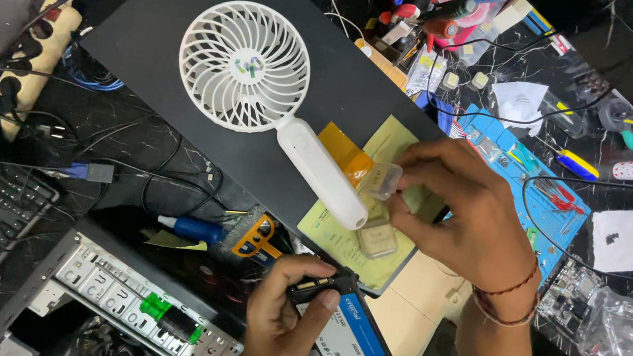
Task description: The person works inside an open computer case, connecting cables to the motherboard and hard drive. They use a screwdriver to secure components and organize the internal wiring.
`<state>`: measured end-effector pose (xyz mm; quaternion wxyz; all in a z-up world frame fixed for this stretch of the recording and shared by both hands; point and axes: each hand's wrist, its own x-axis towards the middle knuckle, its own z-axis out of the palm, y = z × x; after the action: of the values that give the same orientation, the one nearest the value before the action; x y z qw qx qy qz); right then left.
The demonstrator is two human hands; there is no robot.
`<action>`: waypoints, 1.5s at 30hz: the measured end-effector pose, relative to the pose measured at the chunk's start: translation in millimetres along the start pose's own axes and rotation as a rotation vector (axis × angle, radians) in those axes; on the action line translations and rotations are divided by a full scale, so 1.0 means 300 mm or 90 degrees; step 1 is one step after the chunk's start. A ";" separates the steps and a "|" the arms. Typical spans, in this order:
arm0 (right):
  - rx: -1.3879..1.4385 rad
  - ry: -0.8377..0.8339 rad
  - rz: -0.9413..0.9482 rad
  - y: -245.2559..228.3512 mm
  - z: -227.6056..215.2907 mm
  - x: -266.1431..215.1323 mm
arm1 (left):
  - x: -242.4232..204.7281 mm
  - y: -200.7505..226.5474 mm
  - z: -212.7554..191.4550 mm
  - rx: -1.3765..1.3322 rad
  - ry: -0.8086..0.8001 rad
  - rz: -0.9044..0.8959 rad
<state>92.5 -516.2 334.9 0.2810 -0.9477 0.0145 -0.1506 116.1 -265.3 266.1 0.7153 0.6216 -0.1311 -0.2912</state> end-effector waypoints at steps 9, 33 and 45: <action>-0.008 -0.030 0.107 -0.006 0.014 0.007 | -0.006 -0.015 0.006 0.001 0.011 0.014; 0.009 -0.061 0.104 -0.020 -0.005 0.009 | -0.022 -0.026 0.005 0.014 0.016 0.044; 0.009 -0.053 0.061 0.005 -0.043 -0.007 | 0.004 0.052 0.059 0.019 0.060 0.163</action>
<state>86.9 -523.9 343.8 0.2952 -0.9493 0.0467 -0.0974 111.2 -279.6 284.3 0.7425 0.6234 -0.1799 -0.1664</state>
